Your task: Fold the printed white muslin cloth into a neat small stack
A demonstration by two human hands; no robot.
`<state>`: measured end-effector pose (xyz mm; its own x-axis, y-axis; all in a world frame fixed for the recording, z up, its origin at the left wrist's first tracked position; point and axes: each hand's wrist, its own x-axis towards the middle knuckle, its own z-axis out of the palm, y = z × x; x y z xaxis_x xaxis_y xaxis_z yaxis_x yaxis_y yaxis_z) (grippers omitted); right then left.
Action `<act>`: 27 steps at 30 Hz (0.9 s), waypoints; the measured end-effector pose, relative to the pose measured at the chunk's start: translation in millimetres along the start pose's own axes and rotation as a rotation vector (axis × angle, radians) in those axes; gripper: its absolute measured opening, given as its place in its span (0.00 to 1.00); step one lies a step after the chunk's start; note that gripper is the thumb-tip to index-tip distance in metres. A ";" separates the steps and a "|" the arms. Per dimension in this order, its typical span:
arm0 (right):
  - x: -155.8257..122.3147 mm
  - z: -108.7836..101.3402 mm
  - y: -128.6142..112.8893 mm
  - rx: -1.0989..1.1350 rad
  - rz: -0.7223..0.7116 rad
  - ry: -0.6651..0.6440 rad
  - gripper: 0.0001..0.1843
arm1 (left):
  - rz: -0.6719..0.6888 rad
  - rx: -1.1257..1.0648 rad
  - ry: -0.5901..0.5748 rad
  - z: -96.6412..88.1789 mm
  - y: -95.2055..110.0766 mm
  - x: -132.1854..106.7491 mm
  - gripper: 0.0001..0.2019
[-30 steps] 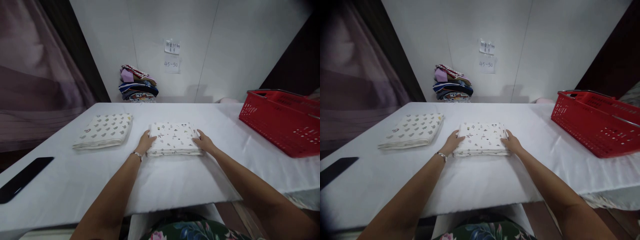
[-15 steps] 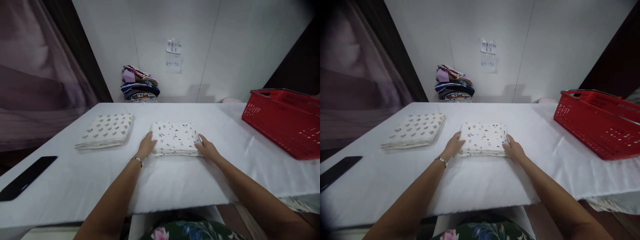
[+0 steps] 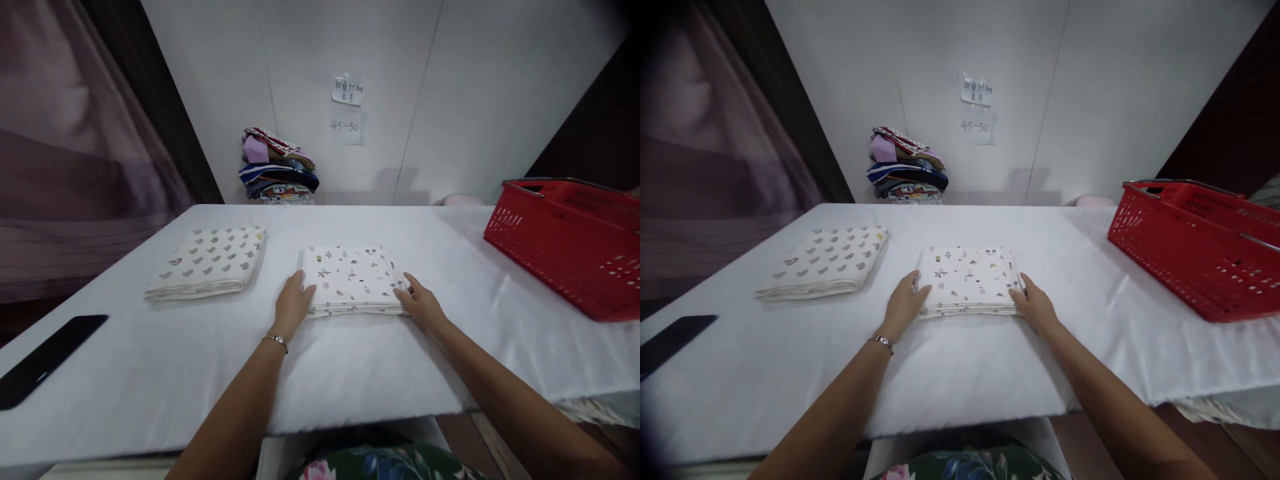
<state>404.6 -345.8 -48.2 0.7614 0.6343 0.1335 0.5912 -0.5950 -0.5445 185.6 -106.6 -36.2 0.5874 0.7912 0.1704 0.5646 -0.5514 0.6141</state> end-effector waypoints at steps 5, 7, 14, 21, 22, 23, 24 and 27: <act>-12.4 -1.1 -13.1 -0.055 -0.456 0.232 0.20 | 0.346 0.091 0.168 -3.9 9.9 -12.2 0.16; -15.3 0.2 -23.8 -0.015 -0.626 0.170 0.15 | 0.521 0.075 0.086 -1.3 16.7 -17.6 0.12; -12.0 13.6 -45.4 -0.073 -0.716 0.016 0.11 | 0.686 0.084 -0.126 13.2 23.9 -23.0 0.08; -16.1 20.8 -46.8 -0.067 -0.705 0.082 0.12 | 0.736 0.127 -0.112 14.8 21.6 -22.0 0.09; -17.1 20.7 -47.6 -0.052 -0.707 0.102 0.12 | 0.745 0.137 -0.099 15.1 22.1 -22.4 0.10; -17.9 20.6 -48.2 -0.038 -0.713 0.122 0.12 | 0.752 0.146 -0.085 15.1 22.8 -22.9 0.11; -18.5 20.6 -48.4 -0.029 -0.722 0.136 0.12 | 0.757 0.153 -0.071 15.0 23.5 -23.6 0.11; -19.7 21.1 -47.4 -0.038 -0.736 0.144 0.12 | 0.768 0.160 -0.051 14.2 25.1 -25.6 0.12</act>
<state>356.0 -319.7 -42.5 0.1917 0.8057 0.5604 0.9678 -0.0604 -0.2442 193.0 -144.4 -36.0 0.8710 0.1620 0.4639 0.0640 -0.9735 0.2197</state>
